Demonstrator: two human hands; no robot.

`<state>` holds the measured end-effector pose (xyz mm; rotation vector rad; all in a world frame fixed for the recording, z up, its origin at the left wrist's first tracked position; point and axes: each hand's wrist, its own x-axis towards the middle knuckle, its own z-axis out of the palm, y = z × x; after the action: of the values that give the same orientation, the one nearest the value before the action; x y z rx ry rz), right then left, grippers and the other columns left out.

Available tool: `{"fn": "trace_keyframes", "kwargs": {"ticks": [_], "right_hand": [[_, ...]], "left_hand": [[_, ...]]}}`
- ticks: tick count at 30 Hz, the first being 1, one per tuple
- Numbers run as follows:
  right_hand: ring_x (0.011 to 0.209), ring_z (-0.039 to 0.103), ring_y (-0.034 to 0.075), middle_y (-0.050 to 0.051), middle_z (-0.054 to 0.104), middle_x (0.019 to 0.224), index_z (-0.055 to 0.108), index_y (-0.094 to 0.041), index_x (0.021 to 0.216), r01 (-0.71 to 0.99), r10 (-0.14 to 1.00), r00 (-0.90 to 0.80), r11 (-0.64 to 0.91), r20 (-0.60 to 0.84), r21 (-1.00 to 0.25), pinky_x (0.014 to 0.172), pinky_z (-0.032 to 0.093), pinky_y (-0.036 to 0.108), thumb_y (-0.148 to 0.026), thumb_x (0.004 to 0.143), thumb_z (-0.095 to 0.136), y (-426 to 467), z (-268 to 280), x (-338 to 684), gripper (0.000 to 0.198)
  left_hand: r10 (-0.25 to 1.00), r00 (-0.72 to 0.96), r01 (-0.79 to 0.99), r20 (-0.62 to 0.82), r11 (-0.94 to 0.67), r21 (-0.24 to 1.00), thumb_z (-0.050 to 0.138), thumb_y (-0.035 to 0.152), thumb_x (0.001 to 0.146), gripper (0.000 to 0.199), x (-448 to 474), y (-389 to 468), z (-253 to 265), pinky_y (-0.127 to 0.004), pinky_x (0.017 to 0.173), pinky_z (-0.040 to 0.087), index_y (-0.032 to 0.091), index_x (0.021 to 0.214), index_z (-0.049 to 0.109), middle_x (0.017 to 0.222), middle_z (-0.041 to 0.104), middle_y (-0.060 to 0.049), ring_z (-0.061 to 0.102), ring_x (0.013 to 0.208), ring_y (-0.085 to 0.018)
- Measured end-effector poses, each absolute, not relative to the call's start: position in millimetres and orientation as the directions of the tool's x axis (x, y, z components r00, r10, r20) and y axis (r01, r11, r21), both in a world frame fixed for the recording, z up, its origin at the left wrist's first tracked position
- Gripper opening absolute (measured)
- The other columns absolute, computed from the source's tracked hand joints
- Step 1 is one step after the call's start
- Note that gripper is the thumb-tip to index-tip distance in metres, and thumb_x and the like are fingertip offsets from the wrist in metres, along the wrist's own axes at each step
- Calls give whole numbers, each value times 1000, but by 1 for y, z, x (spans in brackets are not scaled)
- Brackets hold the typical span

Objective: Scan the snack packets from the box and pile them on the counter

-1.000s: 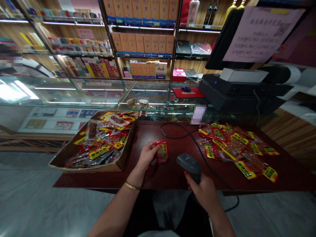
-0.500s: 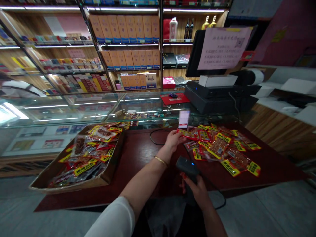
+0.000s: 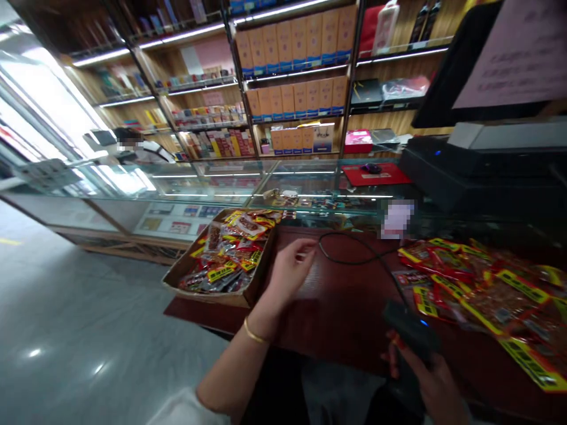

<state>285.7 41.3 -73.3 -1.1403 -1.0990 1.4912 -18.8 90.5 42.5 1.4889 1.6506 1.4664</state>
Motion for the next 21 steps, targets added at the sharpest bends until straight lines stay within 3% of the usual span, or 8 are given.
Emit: {"fn": "trace_keyframes", "kwargs": {"ticks": [4, 7, 9, 11, 13, 15, 17, 21], "right_hand": [[45, 64, 17, 2, 70, 57, 78, -17, 76, -86, 966, -154, -223, -208, -971, 68, 67, 37, -61, 69, 86, 45, -73, 284, 46], [43, 63, 17, 2, 68, 53, 78, -17, 73, -69, 969, -129, -221, -211, -973, 65, 67, 36, -63, 65, 88, 44, -71, 279, 48], [40, 62, 16, 1, 67, 53, 78, -17, 76, -74, 974, -96, -212, -205, -974, 62, 67, 36, -63, 63, 88, 43, -70, 277, 49], [39, 61, 16, 1, 69, 54, 78, -17, 79, -70, 978, -85, -195, -189, -978, 60, 67, 36, -63, 63, 88, 43, -70, 275, 50], [40, 62, 17, 2, 69, 54, 78, -16, 79, -53, 980, -106, -177, -171, -983, 60, 67, 35, -64, 63, 88, 43, -69, 276, 51], [40, 62, 17, 2, 70, 54, 78, -16, 78, -40, 981, -118, -163, -157, -986, 61, 67, 35, -65, 64, 87, 44, -66, 276, 51], [41, 63, 17, 3, 69, 53, 79, -16, 77, -25, 981, -120, -159, -155, -987, 62, 67, 36, -67, 63, 86, 44, -64, 276, 53], [43, 64, 18, 4, 70, 54, 78, -16, 69, -6, 983, -129, -135, -134, -991, 65, 68, 36, -69, 63, 85, 44, -63, 278, 53]], "left_hand": [[746, -570, 659, 345, 164, 734, 59, 32, 89, 28, -134, 33, 55, -37, 90, 54, 20, 110, 73, 109, 77, -10, 72, 95, -26], [765, -569, 781, 302, 388, 490, 60, 32, 88, 42, -189, 22, 59, -45, 104, 48, 19, 127, 67, 125, 73, -13, 66, 117, -33], [835, -466, 864, 292, 359, 353, 61, 31, 86, 60, -206, 33, 63, -49, 113, 41, 18, 145, 54, 143, 62, -16, 55, 134, -36], [903, -325, 932, 281, 256, 257, 62, 30, 85, 76, -213, 57, 71, -56, 118, 32, 22, 156, 39, 162, 42, -14, 37, 148, -40], [943, -249, 954, 223, 199, 223, 58, 30, 87, 75, -216, 91, 80, -62, 119, 26, 28, 159, 35, 169, 29, -9, 24, 154, -41], [968, -212, 952, 137, 173, 254, 49, 33, 93, 62, -219, 128, 86, -61, 119, 26, 29, 155, 44, 167, 35, -7, 28, 152, -38], [985, -160, 946, 70, 132, 297, 45, 38, 97, 50, -224, 157, 89, -52, 118, 31, 27, 144, 58, 156, 51, -7, 43, 144, -33], [997, -79, 945, 9, 72, 320, 57, 44, 90, 47, -234, 171, 81, -32, 106, 45, 23, 129, 71, 136, 70, -8, 64, 121, -27]]}}
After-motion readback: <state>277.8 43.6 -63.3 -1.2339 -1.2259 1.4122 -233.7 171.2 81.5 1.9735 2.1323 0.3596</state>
